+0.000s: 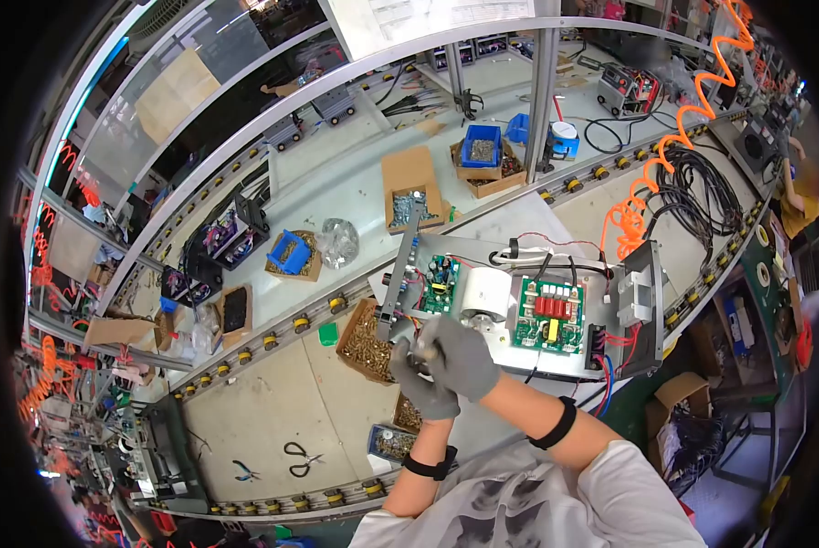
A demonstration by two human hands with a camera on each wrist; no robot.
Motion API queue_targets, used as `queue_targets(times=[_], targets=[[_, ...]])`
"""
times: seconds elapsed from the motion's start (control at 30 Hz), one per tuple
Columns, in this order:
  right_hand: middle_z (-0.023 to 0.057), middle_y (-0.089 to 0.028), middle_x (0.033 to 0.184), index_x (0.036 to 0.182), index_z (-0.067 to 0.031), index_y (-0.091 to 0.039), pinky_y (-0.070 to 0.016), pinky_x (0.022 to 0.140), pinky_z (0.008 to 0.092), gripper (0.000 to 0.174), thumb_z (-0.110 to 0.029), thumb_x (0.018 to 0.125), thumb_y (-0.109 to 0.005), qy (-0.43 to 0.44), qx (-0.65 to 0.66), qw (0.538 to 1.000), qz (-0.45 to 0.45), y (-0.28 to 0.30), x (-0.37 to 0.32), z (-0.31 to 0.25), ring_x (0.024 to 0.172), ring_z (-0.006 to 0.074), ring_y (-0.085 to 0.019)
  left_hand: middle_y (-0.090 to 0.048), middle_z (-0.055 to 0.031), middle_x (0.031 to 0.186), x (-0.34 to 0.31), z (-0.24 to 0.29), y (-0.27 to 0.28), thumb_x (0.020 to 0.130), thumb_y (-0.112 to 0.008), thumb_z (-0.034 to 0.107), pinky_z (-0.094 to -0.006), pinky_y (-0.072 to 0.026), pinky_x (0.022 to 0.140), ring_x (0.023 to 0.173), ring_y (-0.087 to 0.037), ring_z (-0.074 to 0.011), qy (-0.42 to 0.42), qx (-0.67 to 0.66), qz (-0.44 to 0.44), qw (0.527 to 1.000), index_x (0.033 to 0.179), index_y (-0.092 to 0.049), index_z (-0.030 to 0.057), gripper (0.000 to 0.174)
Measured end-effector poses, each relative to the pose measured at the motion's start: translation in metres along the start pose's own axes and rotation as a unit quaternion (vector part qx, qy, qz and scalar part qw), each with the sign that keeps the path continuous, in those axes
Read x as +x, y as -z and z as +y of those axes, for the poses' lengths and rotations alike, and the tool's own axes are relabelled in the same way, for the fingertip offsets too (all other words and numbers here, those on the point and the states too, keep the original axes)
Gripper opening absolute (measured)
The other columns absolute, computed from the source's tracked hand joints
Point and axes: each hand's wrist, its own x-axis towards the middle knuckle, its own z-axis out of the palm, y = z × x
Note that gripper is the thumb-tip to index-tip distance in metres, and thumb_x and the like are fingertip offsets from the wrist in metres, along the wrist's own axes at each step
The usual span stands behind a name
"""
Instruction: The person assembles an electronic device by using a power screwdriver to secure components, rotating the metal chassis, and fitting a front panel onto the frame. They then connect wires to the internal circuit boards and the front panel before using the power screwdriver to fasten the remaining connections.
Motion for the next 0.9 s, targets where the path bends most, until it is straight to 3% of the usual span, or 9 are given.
queue_targets(times=[0.03, 0.1, 0.13, 0.23, 0.3, 0.37, 0.57, 0.63, 0.9], targets=[[0.0083, -0.061, 0.08, 0.084, -0.0083, -0.052, -0.0481, 0.057, 0.0331, 0.009, -0.008, 0.08, -0.06, 0.002, 0.001, 1.0, 0.003, 0.008, 0.001, -0.008, 0.066, 0.0252, -0.062, -0.05, -0.0071, 0.097, 0.002, -0.004, 0.001, 0.087, -0.057, 0.024, -0.0274, -0.0407, 0.067, 0.084, -0.048, -0.0136, -0.004, 0.0, -0.001, 1.0, 0.113, -0.046, -0.0002, 0.037], [0.0095, -0.06, 0.079, 0.083, -0.0075, -0.055, -0.0484, 0.06, 0.0336, 0.008, -0.011, 0.079, -0.062, 0.009, 0.039, 0.987, -0.158, 0.022, 0.007, -0.016, 0.069, 0.025, -0.062, -0.057, -0.0115, 0.088, 0.003, -0.032, 0.003, 0.086, -0.056, 0.028, -0.0304, -0.0421, 0.064, 0.074, -0.053, -0.0201, 0.199, -0.342, -0.095, 0.914, 0.099, -0.054, -0.0011, 0.033], [0.0104, -0.061, 0.081, 0.086, -0.0075, -0.059, -0.0487, 0.062, 0.0345, 0.009, -0.01, 0.078, -0.062, -0.02, 0.109, 0.986, -0.127, 0.028, 0.013, -0.016, 0.071, 0.0251, -0.062, -0.057, -0.0083, 0.089, -0.003, -0.067, 0.0, 0.092, -0.045, 0.021, -0.0282, -0.042, 0.064, 0.075, -0.052, -0.0157, -0.089, -0.064, -0.077, 0.991, 0.1, -0.054, -0.0016, 0.026], [0.0107, -0.062, 0.082, 0.091, -0.0089, -0.062, -0.0491, 0.064, 0.0354, 0.015, -0.007, 0.077, -0.061, -0.048, -0.085, 0.993, 0.067, 0.01, 0.03, 0.027, 0.072, 0.027, -0.062, -0.059, -0.0177, 0.073, 0.009, -0.032, 0.022, 0.09, -0.049, 0.03, -0.0376, -0.0437, 0.061, 0.065, -0.057, -0.0326, 0.045, 0.051, -0.111, 0.991, 0.089, -0.057, -0.002, 0.033], [0.011, -0.063, 0.085, 0.094, -0.0099, -0.063, -0.0498, 0.067, 0.0379, 0.02, -0.004, 0.076, -0.057, -0.031, -0.156, 0.985, 0.065, 0.008, 0.035, 0.025, 0.075, 0.0292, -0.062, -0.06, -0.0186, 0.07, 0.019, -0.018, 0.026, 0.09, -0.045, 0.031, -0.0438, -0.0445, 0.061, 0.065, -0.059, -0.0367, 0.056, 0.093, -0.118, 0.987, 0.087, -0.06, 0.0017, 0.033], [0.0096, -0.062, 0.095, 0.104, -0.0114, -0.06, -0.0489, 0.076, 0.0426, 0.029, -0.005, 0.077, -0.055, -0.123, -0.308, 0.934, -0.131, 0.002, 0.041, 0.016, 0.09, 0.0273, -0.061, -0.063, -0.018, 0.071, 0.028, -0.011, 0.029, 0.086, -0.045, 0.029, -0.043, -0.045, 0.065, 0.072, -0.062, -0.0336, 0.099, 0.311, -0.196, 0.925, 0.083, -0.063, 0.004, 0.031], [0.0126, -0.068, 0.093, 0.09, -0.0104, -0.07, -0.0499, 0.079, 0.0376, 0.023, -0.012, 0.071, -0.059, -0.234, -0.238, 0.905, -0.266, -0.001, 0.075, 0.029, 0.088, 0.0282, -0.065, -0.062, -0.0231, 0.085, 0.048, -0.02, 0.027, 0.083, -0.045, 0.029, -0.0439, -0.0452, 0.072, 0.082, -0.06, -0.0386, 0.124, 0.28, -0.248, 0.919, 0.09, -0.065, 0.0036, 0.033], [0.0122, -0.067, 0.094, 0.092, -0.0115, -0.071, -0.0492, 0.079, 0.0365, 0.027, -0.01, 0.068, -0.058, -0.205, -0.079, 0.908, -0.357, 0.001, 0.081, 0.049, 0.087, 0.0302, -0.064, -0.064, -0.021, 0.087, 0.051, -0.038, 0.026, 0.084, -0.044, 0.031, -0.0463, -0.0454, 0.074, 0.084, -0.059, -0.0407, 0.116, 0.273, -0.296, 0.908, 0.102, -0.061, 0.0061, 0.035], [0.0127, -0.066, 0.099, 0.099, -0.0114, -0.07, -0.0481, 0.081, 0.036, 0.03, -0.016, 0.072, -0.059, -0.124, -0.145, 0.948, -0.256, -0.004, 0.065, 0.039, 0.089, 0.0299, -0.062, -0.063, -0.0148, 0.101, 0.06, -0.056, 0.014, 0.077, -0.046, 0.005, -0.032, -0.0473, 0.078, 0.088, -0.061, -0.0234, 0.157, 0.056, -0.265, 0.95, 0.119, -0.055, -0.0014, 0.044]])
